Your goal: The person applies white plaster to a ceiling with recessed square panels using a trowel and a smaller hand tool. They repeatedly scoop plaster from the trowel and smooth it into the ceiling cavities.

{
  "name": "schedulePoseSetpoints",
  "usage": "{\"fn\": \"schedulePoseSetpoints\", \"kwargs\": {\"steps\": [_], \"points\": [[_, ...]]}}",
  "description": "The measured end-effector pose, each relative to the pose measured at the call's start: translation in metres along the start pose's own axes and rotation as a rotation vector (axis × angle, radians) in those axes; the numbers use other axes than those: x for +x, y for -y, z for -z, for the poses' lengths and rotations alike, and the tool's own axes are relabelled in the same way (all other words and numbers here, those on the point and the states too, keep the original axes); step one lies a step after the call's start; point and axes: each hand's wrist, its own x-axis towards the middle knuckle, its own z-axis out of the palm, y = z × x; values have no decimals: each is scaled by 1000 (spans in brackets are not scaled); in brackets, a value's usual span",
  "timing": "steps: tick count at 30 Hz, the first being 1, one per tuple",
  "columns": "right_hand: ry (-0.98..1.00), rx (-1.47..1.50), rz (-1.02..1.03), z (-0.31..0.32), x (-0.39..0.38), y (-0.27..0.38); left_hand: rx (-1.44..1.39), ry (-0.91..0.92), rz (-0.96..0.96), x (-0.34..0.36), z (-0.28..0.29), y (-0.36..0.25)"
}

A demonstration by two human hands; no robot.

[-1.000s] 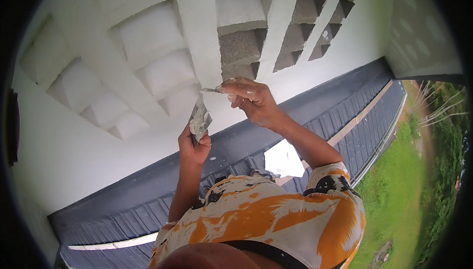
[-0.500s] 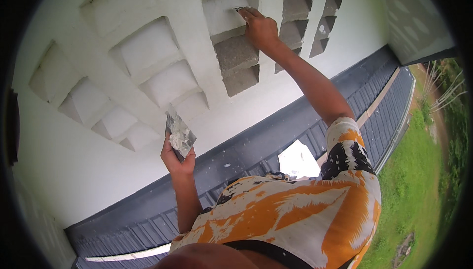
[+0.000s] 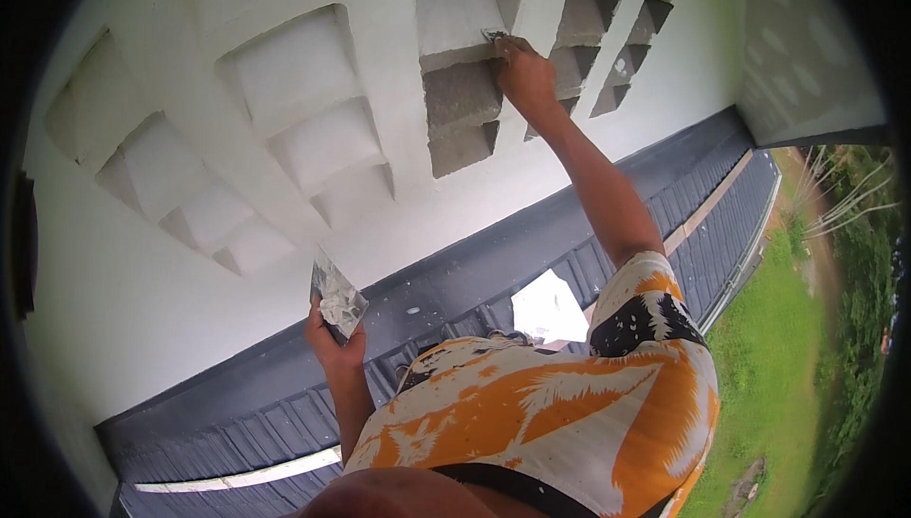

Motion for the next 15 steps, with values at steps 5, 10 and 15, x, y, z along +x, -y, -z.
{"fn": "schedulePoseSetpoints", "kwargs": {"steps": [5, 10, 15], "points": [[-20, -51, 93, 31, -21, 4, -32, -88, -38, 0, 36, -13], [36, -406, 489, 32, 13, 7, -23, -116, -39, 2, 40, -10], [-10, -877, 708, -22, 71, 18, 0, -75, 4, 8, 43, -6]]}}
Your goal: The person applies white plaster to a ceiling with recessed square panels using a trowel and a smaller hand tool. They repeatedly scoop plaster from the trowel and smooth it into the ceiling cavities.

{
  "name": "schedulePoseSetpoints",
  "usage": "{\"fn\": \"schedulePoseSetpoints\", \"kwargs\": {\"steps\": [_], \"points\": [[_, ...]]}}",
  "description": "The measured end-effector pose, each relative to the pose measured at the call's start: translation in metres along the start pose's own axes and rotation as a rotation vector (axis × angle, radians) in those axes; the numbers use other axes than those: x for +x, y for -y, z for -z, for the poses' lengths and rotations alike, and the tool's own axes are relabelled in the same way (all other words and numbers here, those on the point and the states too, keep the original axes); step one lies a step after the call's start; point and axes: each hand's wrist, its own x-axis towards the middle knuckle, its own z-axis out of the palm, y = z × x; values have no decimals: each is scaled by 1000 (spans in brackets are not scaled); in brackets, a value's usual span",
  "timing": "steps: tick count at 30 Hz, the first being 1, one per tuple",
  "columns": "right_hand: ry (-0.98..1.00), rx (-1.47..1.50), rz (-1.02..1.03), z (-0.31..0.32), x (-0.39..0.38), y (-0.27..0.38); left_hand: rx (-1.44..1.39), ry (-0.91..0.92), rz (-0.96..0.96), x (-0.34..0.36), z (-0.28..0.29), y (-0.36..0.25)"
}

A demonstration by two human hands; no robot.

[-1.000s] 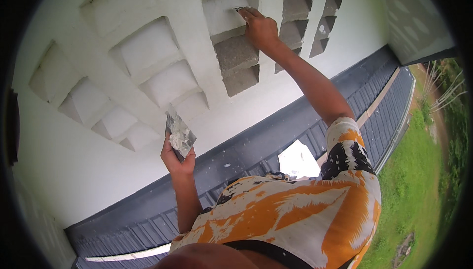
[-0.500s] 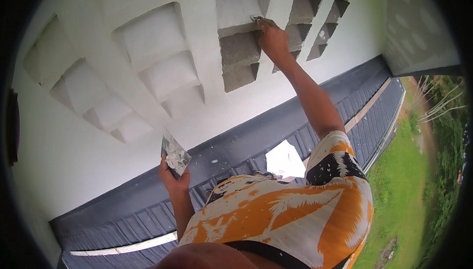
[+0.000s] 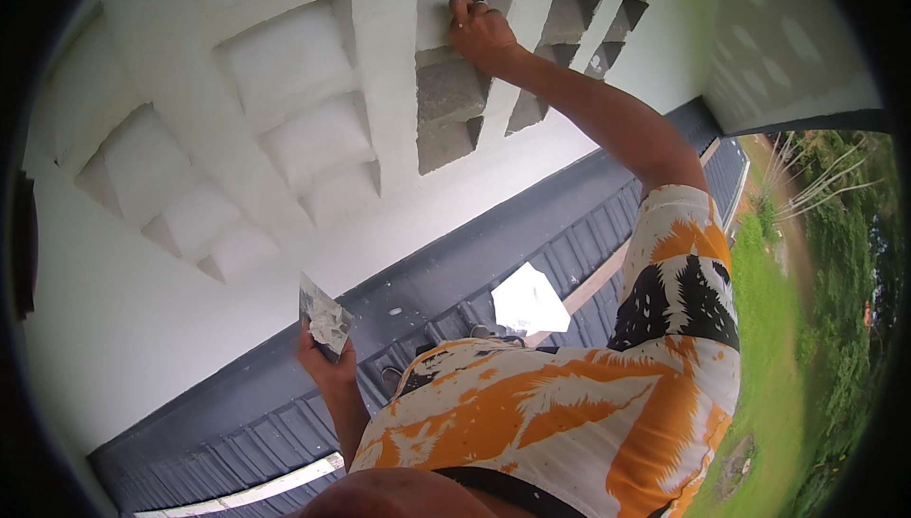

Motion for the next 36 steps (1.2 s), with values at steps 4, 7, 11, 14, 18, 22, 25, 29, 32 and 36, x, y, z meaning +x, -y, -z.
{"fn": "schedulePoseSetpoints", "kwargs": {"steps": [4, 7, 11, 14, 18, 22, 25, 29, 32, 36], "points": [[46, -35, 13, -15, 18, -6, 24, -11, -19, -3, 0, 1], [94, -115, -31, -41, 8, -11, 11, -44, 11, -4, 1, 2], [228, 6, 4, -21, -8, -5, 0, -40, -11, -2, 10, -4], [415, 129, 11, 13, -32, 2, 17, -39, -32, -4, 5, -2], [523, 295, -40, 58, -60, 17, 45, -134, -54, -13, -29, 4], [281, 873, -428, 120, -99, 24, 34, -93, -1, -12, -33, 8], [317, 1757, -1088, 160, -140, 58, -4, 134, 56, 1, -28, 12], [793, 2602, -1792, 191, -211, 143, -6, 389, 100, 0, -58, 11], [1054, 2870, -1842, 203, -260, 179, 32, 198, 43, -11, -94, 10], [1050, 3014, -1839, 199, -274, 159, 171, 217, -83, -15, -101, 13]]}}
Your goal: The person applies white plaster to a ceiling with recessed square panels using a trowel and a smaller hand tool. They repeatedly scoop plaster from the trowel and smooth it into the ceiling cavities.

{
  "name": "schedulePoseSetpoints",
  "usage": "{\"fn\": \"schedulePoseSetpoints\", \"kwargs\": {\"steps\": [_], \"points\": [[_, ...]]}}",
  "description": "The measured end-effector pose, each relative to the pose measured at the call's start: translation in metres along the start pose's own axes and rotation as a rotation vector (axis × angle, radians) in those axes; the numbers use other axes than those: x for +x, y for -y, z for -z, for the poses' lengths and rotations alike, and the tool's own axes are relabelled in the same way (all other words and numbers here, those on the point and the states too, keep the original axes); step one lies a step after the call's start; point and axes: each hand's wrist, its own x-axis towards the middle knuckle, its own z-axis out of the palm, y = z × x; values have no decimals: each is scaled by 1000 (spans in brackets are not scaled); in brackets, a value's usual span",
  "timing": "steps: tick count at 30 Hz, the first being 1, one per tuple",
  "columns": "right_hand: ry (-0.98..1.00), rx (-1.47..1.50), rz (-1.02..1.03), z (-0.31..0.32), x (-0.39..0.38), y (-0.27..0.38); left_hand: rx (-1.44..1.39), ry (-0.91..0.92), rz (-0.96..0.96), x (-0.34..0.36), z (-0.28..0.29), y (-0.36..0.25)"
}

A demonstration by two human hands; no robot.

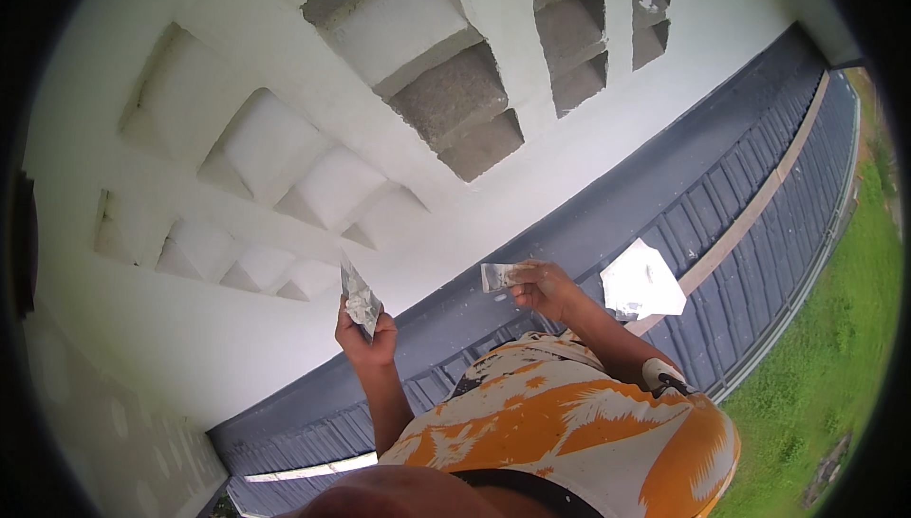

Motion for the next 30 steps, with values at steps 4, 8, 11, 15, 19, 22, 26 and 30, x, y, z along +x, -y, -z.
{"fn": "schedulePoseSetpoints", "kwargs": {"steps": [4, 8, 11, 15, 19, 22, 26, 30], "points": [[26, -32, 82, 0, -11, 55, 29, 12, 32, 0, -19, 14], [60, -66, 207, 2, -15, 85, 130, -55, -12, -2, -62, 34], [78, -178, 157, 23, -11, 104, 125, -6, 10, -3, -80, 46], [97, -205, 99, 49, -9, 102, 255, -336, -125, -17, -139, 70], [97, -141, 67, 49, -9, 96, 274, -149, -63, -16, -107, 50], [174, -118, 112, 40, -15, 93, 481, -253, -199, -17, -123, 54], [271, -336, 421, 6, -23, 103, 606, -165, -316, -5, -142, 49], [351, -842, 1115, -32, -38, 131, 713, -227, -379, 2, -151, 42]]}}
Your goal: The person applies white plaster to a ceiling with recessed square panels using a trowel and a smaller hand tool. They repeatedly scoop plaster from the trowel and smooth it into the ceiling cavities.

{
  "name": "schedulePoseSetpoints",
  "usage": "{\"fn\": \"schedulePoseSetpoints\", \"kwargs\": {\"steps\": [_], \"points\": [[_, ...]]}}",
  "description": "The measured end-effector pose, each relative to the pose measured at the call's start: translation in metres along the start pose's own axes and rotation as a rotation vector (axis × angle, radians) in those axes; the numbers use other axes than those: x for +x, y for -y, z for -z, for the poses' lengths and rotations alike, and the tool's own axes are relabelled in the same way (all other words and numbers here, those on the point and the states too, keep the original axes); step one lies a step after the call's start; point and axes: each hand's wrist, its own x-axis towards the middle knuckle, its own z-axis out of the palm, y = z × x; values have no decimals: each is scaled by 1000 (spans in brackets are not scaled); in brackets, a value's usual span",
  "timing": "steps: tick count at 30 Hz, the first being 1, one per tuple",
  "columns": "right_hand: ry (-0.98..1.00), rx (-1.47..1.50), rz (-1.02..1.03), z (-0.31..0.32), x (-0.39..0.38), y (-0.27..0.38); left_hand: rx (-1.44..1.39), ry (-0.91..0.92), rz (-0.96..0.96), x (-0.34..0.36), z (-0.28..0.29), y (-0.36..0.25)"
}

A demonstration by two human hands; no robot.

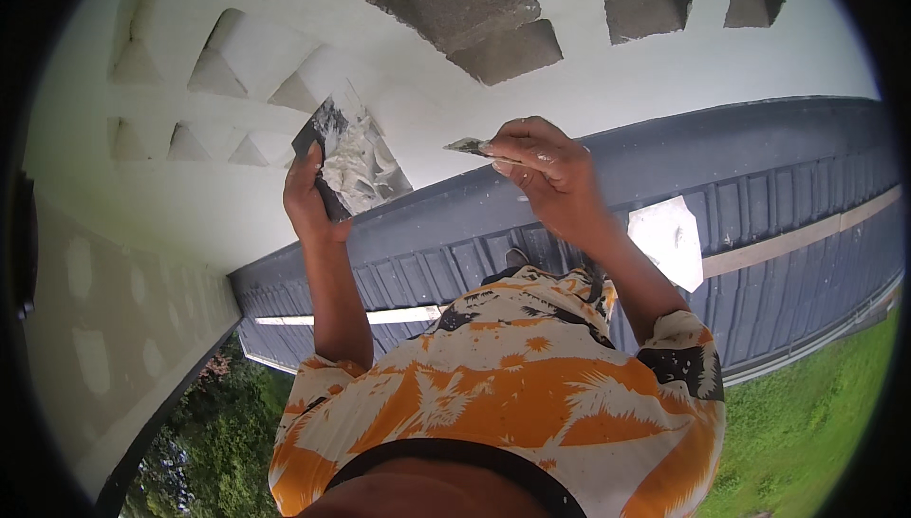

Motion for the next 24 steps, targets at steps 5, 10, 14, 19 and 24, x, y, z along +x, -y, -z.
{"fn": "schedulePoseSetpoints", "kwargs": {"steps": [5, 10, 14, 19, 24], "points": [[31, -154, 117, -3, 34, 22, 13, 85, -3, -1, 4, -7], [-303, 262, -60, -35, 89, 0, -27, 13, 8, -10, 22, -5], [-425, 209, 33, -67, 176, -12, 19, -20, 38, -19, 39, 1], [-516, -151, 110, -83, 267, -15, -1, -86, 31, -29, 52, 1], [-249, -30, -81, -82, 278, -14, -47, -189, 83, -43, 67, 4]]}}
